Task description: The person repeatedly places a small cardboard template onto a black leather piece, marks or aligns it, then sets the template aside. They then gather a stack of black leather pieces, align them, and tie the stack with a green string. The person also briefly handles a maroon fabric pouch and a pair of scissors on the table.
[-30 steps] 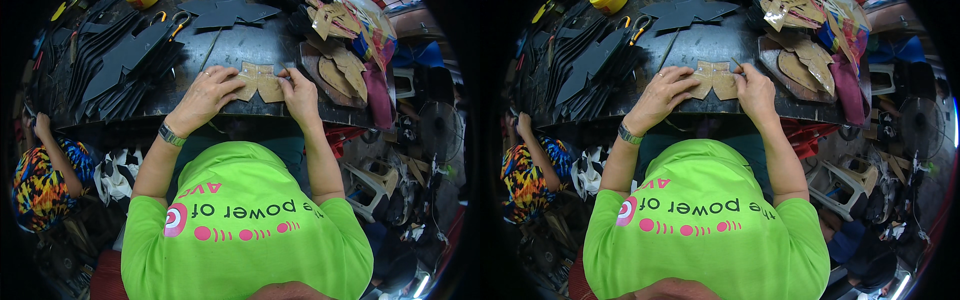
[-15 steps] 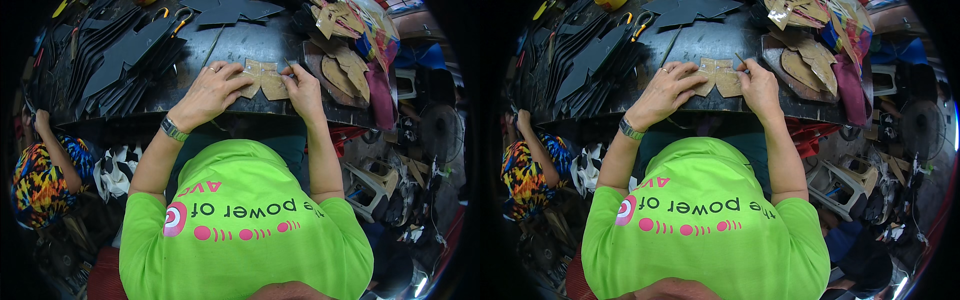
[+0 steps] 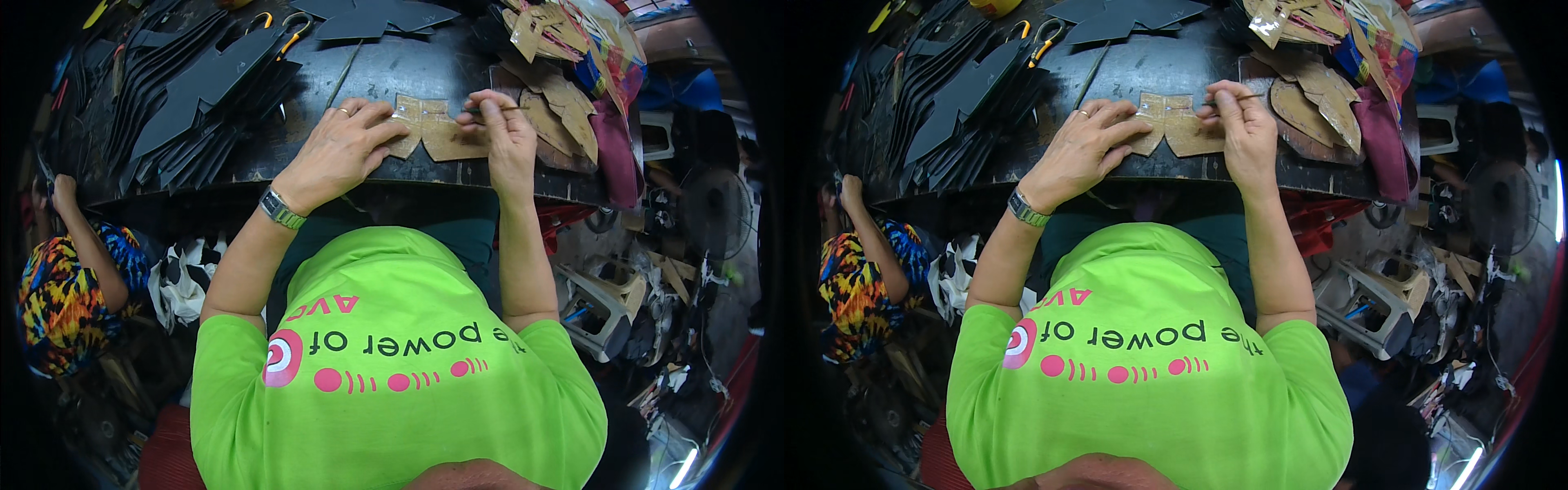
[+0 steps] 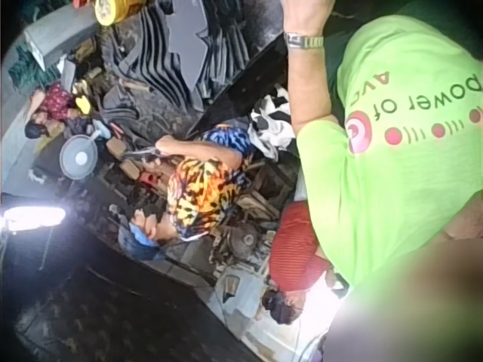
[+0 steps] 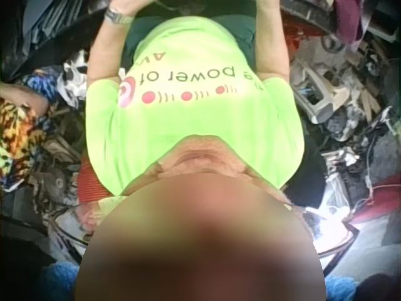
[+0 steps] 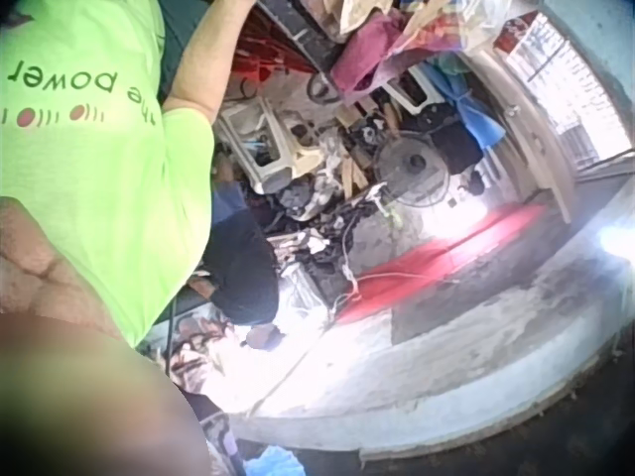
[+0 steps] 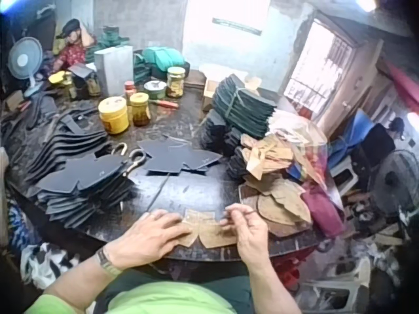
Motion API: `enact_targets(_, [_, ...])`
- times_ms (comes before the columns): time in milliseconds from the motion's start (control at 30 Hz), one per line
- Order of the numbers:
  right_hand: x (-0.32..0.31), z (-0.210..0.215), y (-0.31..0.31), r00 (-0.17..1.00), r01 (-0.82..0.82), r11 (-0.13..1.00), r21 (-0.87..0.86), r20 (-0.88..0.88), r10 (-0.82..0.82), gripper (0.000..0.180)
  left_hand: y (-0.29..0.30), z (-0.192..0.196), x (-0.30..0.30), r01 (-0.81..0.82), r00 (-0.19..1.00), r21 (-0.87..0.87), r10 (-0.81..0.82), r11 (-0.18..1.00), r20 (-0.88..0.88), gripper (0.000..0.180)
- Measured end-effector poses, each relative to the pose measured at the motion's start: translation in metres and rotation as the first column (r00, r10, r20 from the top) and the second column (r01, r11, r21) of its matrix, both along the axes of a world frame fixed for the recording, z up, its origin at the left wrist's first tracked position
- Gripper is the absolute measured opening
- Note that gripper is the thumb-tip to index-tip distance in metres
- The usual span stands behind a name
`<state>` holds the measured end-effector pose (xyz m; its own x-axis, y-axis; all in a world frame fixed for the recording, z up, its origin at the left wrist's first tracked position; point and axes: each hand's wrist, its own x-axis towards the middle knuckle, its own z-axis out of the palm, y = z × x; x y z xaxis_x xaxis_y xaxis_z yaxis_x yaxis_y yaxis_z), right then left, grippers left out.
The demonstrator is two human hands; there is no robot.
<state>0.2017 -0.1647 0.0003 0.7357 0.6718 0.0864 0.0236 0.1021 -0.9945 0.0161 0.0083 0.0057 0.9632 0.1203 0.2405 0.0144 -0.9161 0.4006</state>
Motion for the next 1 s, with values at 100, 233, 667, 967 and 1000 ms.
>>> enact_targets(100, [-0.006,-0.011,0.007,0.999,-0.033,0.999,0.026,-0.032,0.034,0.013,0.0,0.001,-0.001,-0.004,1.0,-0.013,0.004,1.0,-0.001,0.039])
enact_targets(233, [-0.007,-0.019,0.011,0.987,0.018,0.995,-0.1,0.163,-0.002,0.009,0.0,0.001,0.0,0.0,1.0,-0.013,-0.001,1.0,-0.009,0.039])
enact_targets(667, [-0.005,-0.021,0.026,0.986,0.106,0.985,-0.135,0.145,-0.086,0.004,0.001,-0.001,-0.001,0.005,1.0,-0.012,-0.005,1.0,0.009,0.042])
enact_targets(967, [-0.022,-0.031,0.038,0.494,0.085,0.992,-0.094,0.868,0.039,0.009,0.001,-0.003,0.0,0.002,1.0,-0.012,-0.001,1.0,0.025,0.04])
enact_targets(1000, [-0.018,-0.03,0.037,0.733,0.054,0.989,-0.135,0.678,0.052,0.009,0.001,-0.004,0.0,0.003,1.0,-0.019,-0.003,1.0,0.021,0.04])
